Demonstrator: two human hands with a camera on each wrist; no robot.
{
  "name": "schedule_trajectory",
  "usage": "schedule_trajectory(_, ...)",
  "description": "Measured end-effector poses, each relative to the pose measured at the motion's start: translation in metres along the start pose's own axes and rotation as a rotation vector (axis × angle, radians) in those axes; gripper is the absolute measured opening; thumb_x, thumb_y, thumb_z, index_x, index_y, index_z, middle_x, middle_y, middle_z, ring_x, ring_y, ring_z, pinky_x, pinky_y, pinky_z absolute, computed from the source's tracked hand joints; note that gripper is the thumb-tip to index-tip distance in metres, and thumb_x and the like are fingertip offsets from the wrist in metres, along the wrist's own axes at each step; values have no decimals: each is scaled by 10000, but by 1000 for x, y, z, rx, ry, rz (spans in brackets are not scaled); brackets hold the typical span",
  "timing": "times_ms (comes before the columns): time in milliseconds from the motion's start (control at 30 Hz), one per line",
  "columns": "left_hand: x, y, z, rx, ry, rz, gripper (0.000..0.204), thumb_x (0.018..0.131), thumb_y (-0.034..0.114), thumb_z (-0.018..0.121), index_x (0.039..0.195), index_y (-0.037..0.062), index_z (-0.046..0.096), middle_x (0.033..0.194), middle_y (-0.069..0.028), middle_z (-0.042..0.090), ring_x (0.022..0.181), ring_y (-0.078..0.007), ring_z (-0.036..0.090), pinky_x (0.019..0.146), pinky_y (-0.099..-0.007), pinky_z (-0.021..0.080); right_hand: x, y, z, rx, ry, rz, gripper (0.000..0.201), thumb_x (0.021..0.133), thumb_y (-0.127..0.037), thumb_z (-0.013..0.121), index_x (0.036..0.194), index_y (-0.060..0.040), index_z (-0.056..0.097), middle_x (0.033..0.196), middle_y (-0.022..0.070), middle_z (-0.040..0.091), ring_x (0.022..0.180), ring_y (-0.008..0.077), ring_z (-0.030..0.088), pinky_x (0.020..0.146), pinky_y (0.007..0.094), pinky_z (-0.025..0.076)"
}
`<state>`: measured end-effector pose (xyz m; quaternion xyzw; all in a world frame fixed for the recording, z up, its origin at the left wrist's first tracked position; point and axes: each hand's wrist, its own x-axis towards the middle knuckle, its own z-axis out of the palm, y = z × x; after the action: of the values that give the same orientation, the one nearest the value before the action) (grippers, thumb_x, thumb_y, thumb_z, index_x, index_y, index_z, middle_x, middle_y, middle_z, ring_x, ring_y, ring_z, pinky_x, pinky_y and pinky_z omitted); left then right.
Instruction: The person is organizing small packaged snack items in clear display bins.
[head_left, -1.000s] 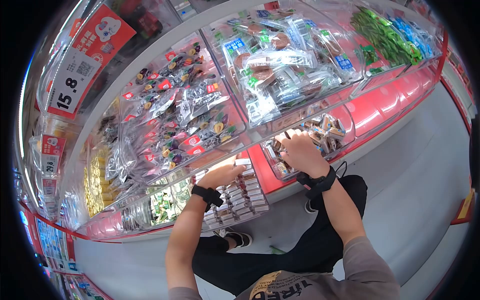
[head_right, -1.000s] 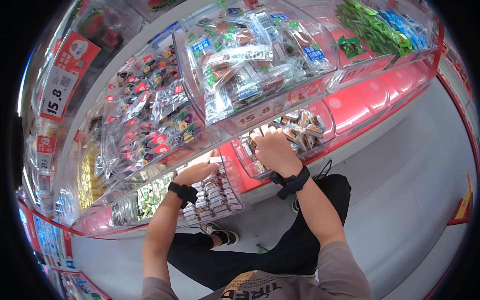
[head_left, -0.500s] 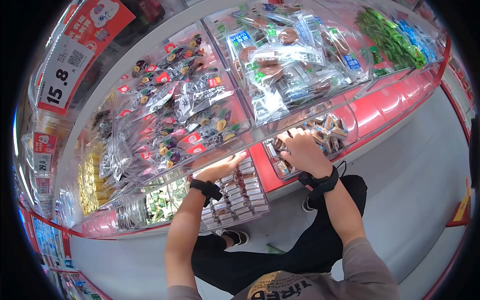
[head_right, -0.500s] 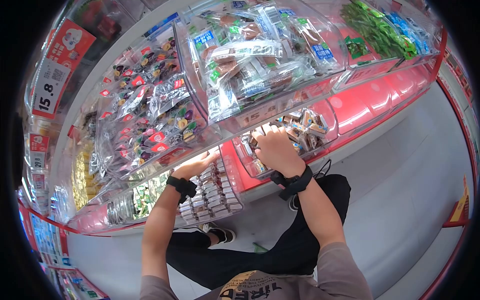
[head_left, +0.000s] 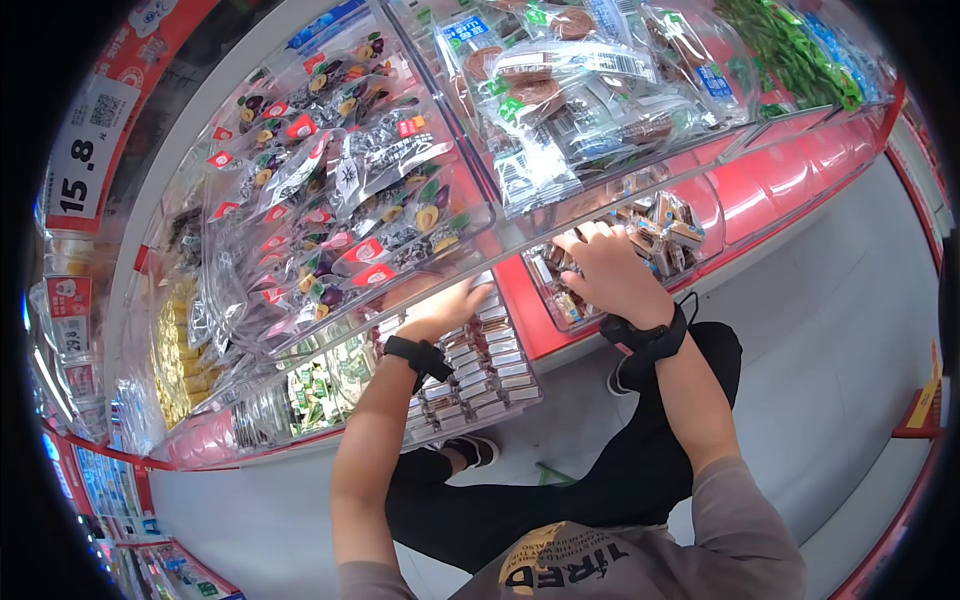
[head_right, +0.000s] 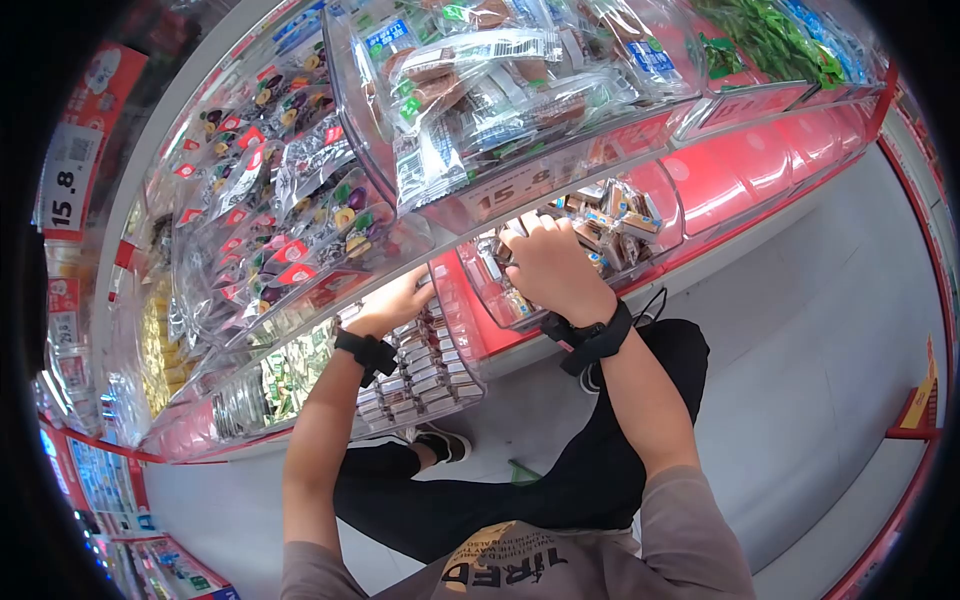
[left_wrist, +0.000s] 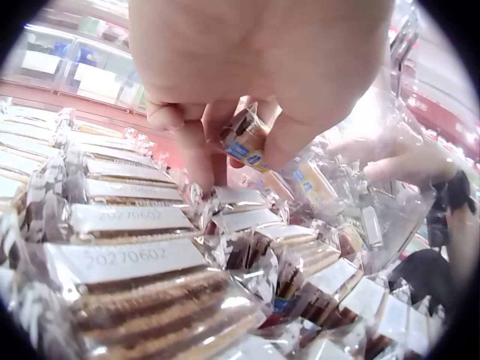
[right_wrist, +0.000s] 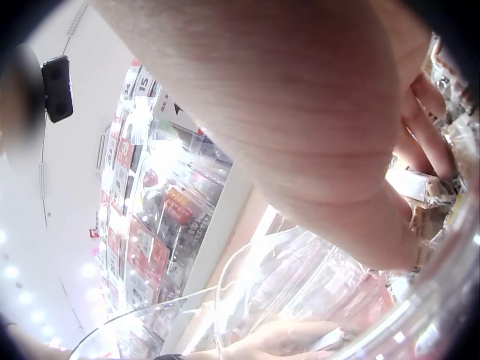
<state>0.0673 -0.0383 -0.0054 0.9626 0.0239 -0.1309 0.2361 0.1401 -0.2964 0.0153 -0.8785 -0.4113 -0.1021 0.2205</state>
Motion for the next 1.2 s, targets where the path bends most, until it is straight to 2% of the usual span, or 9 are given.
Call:
schedule_trajectory(67,-1,9,1,9,63,55,359,878,245,507,1187,63,514,1110,-215,572,1037,-361,537,881,-406,414,0,0,0,-8,-28,19,391,733,-208,634,1087,-56,566,919,122,534,939,292,504,826,414,371)
schedule_trajectory(167,1,12,3,51,2,71,401,889,250,485,1231,43,446,1197,-236,516,1096,-384,501,911,-443,399,-1,0,2,-1,-53,31,399,731,-208,634,1092,-52,567,929,124,533,943,293,503,831,415,368)
schedule_trajectory(267,1,8,6,-11,89,183,380,873,209,507,1209,41,452,1184,-238,517,1093,-401,490,905,-451,399,0,-2,-1,-9,-60,29,407,729,-210,637,1096,-48,570,940,128,532,947,295,503,831,413,365)
schedule_trajectory(567,-2,7,10,-13,158,38,367,874,191,508,1181,-1,444,1122,-269,522,1085,-420,476,890,-463,394,-2,-1,1,-36,-64,27,420,723,-221,640,1090,-30,572,926,134,527,927,296,503,809,410,364)
schedule_trajectory(667,5,-1,20,-40,232,162,349,860,141,507,1192,43,468,1146,-223,547,1081,-407,492,890,-442,402,0,-2,-2,-36,-44,26,423,721,-219,640,1092,-28,570,928,134,524,925,295,504,806,410,362)
schedule_trajectory(867,7,-4,20,-39,193,160,355,876,152,472,1221,70,460,1131,-212,559,1081,-407,492,887,-437,402,-1,-4,-3,-33,-54,35,434,721,-218,638,1104,-29,562,952,137,525,942,296,506,812,408,359)
schedule_trajectory(967,4,-1,17,89,207,153,358,877,137,452,1231,83,452,1123,-205,565,1084,-396,495,891,-427,400,-2,-4,-4,-27,-56,32,441,721,-219,638,1110,-29,559,962,141,526,950,294,508,813,405,360)
schedule_trajectory(1100,2,4,14,54,204,167,310,860,114,459,1158,86,536,1136,-189,564,1076,-374,507,897,-414,401,-4,0,0,-25,-1,-6,440,722,-222,640,1110,-29,561,967,143,526,945,290,513,811,402,363)
schedule_trajectory(1200,1,8,8,-1,124,82,266,840,89,467,1069,77,602,1125,-180,572,1062,-363,517,889,-409,407,-4,0,5,-34,155,-51,308,651,-189,656,910,-30,605,889,132,543,838,277,546,731,394,367)
